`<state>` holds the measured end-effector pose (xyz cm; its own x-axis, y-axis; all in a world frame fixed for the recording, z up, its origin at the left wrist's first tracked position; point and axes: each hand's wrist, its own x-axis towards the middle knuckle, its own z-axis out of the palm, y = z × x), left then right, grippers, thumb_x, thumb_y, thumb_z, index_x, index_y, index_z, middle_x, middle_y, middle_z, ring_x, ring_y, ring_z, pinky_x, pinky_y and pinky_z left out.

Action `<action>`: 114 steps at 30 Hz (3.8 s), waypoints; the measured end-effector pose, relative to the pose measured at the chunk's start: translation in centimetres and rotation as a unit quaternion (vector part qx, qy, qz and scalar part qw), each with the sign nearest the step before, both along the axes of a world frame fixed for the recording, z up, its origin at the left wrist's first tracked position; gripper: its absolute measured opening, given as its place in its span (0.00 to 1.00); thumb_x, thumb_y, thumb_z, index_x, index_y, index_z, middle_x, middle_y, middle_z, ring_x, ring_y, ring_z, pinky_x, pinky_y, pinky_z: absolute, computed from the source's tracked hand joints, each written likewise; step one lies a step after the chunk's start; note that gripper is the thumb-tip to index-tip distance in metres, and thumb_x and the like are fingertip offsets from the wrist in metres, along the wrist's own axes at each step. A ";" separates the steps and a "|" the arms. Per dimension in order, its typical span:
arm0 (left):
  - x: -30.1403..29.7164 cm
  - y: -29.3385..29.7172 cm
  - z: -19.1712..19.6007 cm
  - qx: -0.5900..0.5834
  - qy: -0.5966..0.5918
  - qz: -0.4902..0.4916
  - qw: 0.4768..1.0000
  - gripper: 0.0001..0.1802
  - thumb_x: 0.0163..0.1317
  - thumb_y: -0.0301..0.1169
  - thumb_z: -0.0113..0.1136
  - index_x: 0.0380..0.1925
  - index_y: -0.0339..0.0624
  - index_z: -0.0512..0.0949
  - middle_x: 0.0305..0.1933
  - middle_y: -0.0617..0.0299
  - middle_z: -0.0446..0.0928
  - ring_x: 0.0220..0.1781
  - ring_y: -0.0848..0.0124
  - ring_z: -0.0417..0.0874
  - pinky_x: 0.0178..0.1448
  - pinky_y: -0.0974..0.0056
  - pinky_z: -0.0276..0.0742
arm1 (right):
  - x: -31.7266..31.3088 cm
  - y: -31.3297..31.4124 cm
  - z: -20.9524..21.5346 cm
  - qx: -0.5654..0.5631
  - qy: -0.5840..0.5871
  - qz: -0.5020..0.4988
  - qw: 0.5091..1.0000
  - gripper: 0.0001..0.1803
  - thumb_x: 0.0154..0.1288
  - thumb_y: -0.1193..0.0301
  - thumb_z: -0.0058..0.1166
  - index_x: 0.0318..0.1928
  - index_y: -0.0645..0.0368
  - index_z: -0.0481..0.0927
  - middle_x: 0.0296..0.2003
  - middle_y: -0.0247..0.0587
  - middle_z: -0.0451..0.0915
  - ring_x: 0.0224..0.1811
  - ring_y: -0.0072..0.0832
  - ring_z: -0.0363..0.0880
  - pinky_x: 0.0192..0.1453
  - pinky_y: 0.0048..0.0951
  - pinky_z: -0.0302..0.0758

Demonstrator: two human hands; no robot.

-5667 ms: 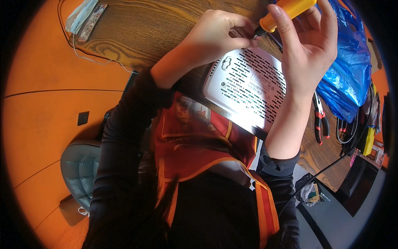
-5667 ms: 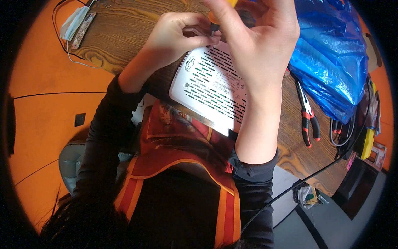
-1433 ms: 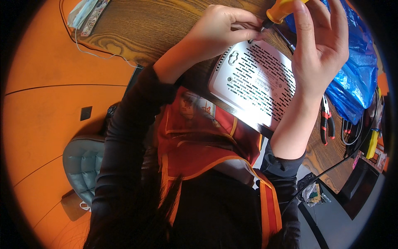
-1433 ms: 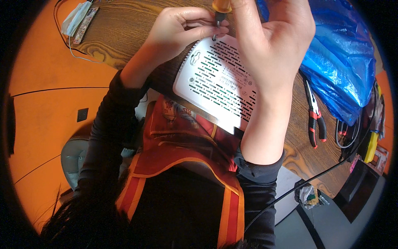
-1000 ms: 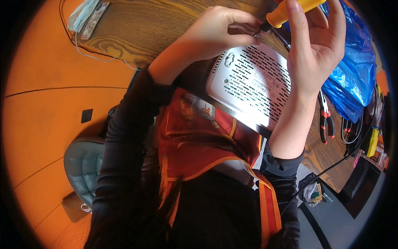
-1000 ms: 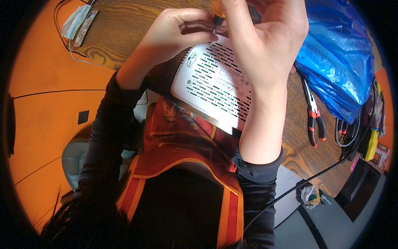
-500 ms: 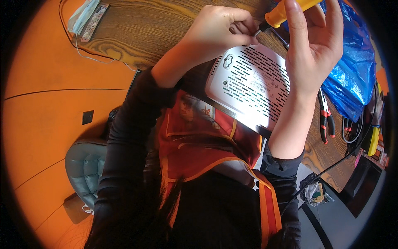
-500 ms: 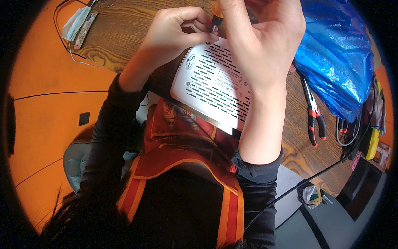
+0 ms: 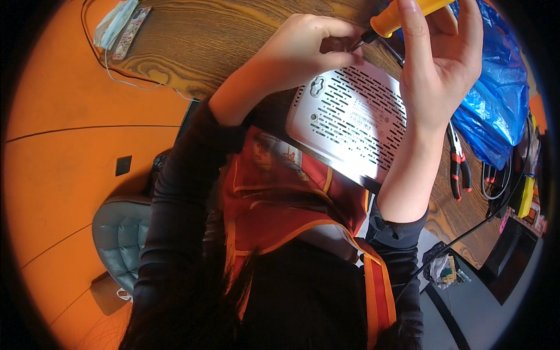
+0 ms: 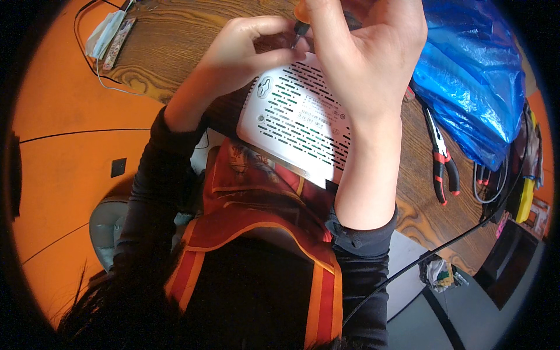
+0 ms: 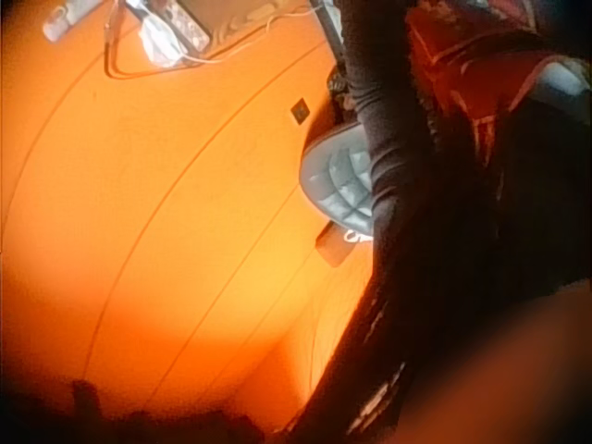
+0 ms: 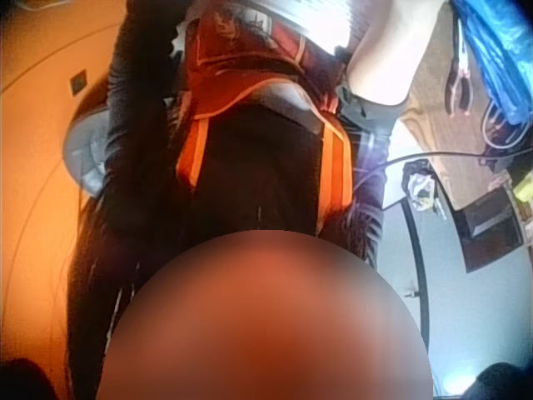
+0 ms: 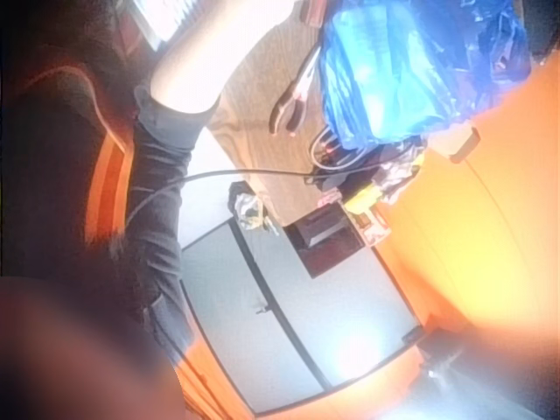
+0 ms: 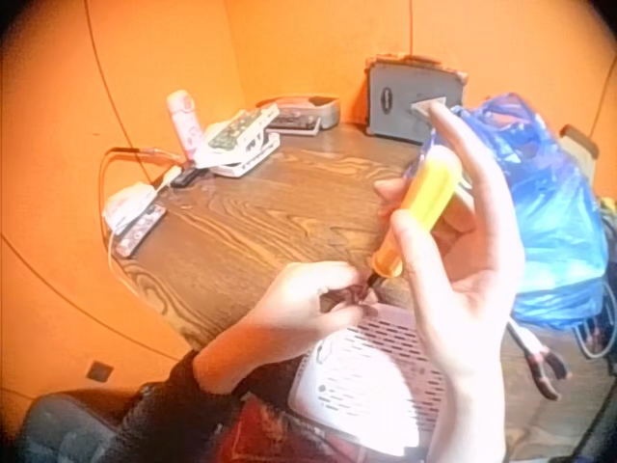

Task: The person disassembles a white electronic device by removing screws with a screwdriver, separating the casing to expose the circuit board, and placing the components on the table. They then retrieve another similar device from a blue bag and begin unscrewing it.

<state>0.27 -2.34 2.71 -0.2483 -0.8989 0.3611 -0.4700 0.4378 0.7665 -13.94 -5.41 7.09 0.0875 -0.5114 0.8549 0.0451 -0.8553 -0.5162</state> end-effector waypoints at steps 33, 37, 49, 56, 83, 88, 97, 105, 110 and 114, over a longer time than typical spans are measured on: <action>0.5 0.5 -0.5 0.002 0.040 -0.003 0.999 0.12 0.53 0.24 0.61 0.38 0.33 0.78 0.35 0.57 0.81 0.38 0.75 0.81 0.44 0.72 0.78 | 0.1 -0.1 -0.2 0.044 -0.036 -0.031 0.998 0.31 0.57 0.80 0.49 0.63 0.60 0.59 0.61 0.43 0.63 0.44 0.28 0.76 0.49 0.29 0.76; 0.4 0.3 -0.6 0.033 0.100 -0.020 0.994 0.11 0.52 0.23 0.62 0.37 0.32 0.78 0.35 0.57 0.80 0.38 0.74 0.81 0.44 0.72 0.78 | 0.1 -0.6 -0.4 0.009 -0.027 0.052 0.998 0.31 0.57 0.81 0.48 0.63 0.60 0.59 0.61 0.43 0.63 0.44 0.28 0.76 0.48 0.29 0.76; 0.7 0.4 -0.3 0.016 0.049 -0.015 0.999 0.11 0.52 0.24 0.62 0.37 0.34 0.78 0.33 0.59 0.80 0.35 0.75 0.81 0.43 0.73 0.77 | -0.5 -0.2 0.1 0.019 0.003 0.008 1.000 0.29 0.58 0.81 0.48 0.62 0.60 0.60 0.58 0.43 0.65 0.41 0.26 0.77 0.43 0.28 0.78; 0.6 0.4 -0.4 0.000 0.038 0.000 0.999 0.09 0.50 0.26 0.65 0.31 0.34 0.78 0.29 0.61 0.79 0.32 0.76 0.80 0.42 0.73 0.77 | -0.1 -0.6 -0.2 -0.014 -0.017 0.031 0.999 0.29 0.59 0.81 0.48 0.62 0.61 0.60 0.57 0.43 0.67 0.41 0.26 0.77 0.44 0.26 0.77; 2.2 0.7 -0.5 0.035 0.115 -0.026 0.992 0.17 0.53 0.25 0.62 0.44 0.36 0.77 0.37 0.55 0.80 0.34 0.73 0.81 0.38 0.75 0.78 | -2.3 -0.2 -0.3 0.060 -0.105 -0.045 0.992 0.21 0.65 0.73 0.47 0.57 0.60 0.59 0.43 0.58 0.76 0.46 0.46 0.78 0.49 0.41 0.77; 3.3 0.2 -0.8 -0.005 0.076 0.021 0.997 0.07 0.52 0.25 0.62 0.32 0.36 0.81 0.31 0.59 0.82 0.30 0.77 0.81 0.34 0.74 0.76 | -2.5 1.1 0.0 0.104 -0.147 -0.088 0.980 0.25 0.66 0.76 0.43 0.62 0.57 0.55 0.44 0.60 0.75 0.48 0.41 0.77 0.46 0.33 0.78; 21.8 -5.7 -4.0 -0.154 -0.228 0.451 0.849 0.08 0.51 0.27 0.60 0.32 0.42 0.82 0.32 0.54 0.78 0.38 0.58 0.77 0.44 0.61 0.72 | -4.7 4.3 -0.3 0.179 -0.158 -0.174 0.955 0.25 0.68 0.74 0.38 0.64 0.56 0.53 0.44 0.61 0.71 0.41 0.36 0.75 0.51 0.35 0.72; 26.0 -7.8 -6.1 -0.115 -0.295 0.485 0.815 0.09 0.48 0.27 0.61 0.31 0.46 0.83 0.33 0.54 0.75 0.41 0.58 0.74 0.46 0.58 0.71 | -3.8 3.9 -0.5 0.168 -0.113 -0.169 0.965 0.27 0.67 0.72 0.41 0.64 0.56 0.52 0.43 0.60 0.71 0.38 0.35 0.73 0.48 0.32 0.72; 22.2 -5.9 -3.4 -0.228 -0.336 0.434 0.804 0.24 0.51 0.30 0.59 0.51 0.51 0.72 0.45 0.50 0.70 0.49 0.55 0.69 0.52 0.53 0.65 | -5.0 4.4 -0.1 0.116 -0.072 -0.241 0.961 0.29 0.67 0.70 0.41 0.66 0.46 0.48 0.47 0.62 0.70 0.47 0.43 0.75 0.49 0.39 0.76; 12.2 0.7 -1.2 -0.245 -0.230 0.283 0.898 0.22 0.56 0.28 0.56 0.53 0.49 0.73 0.54 0.52 0.68 0.55 0.56 0.66 0.59 0.58 0.62 | -7.3 5.1 0.5 0.052 -0.039 -0.252 0.965 0.23 0.66 0.71 0.44 0.60 0.39 0.58 0.49 0.60 0.71 0.48 0.48 0.75 0.48 0.50 0.77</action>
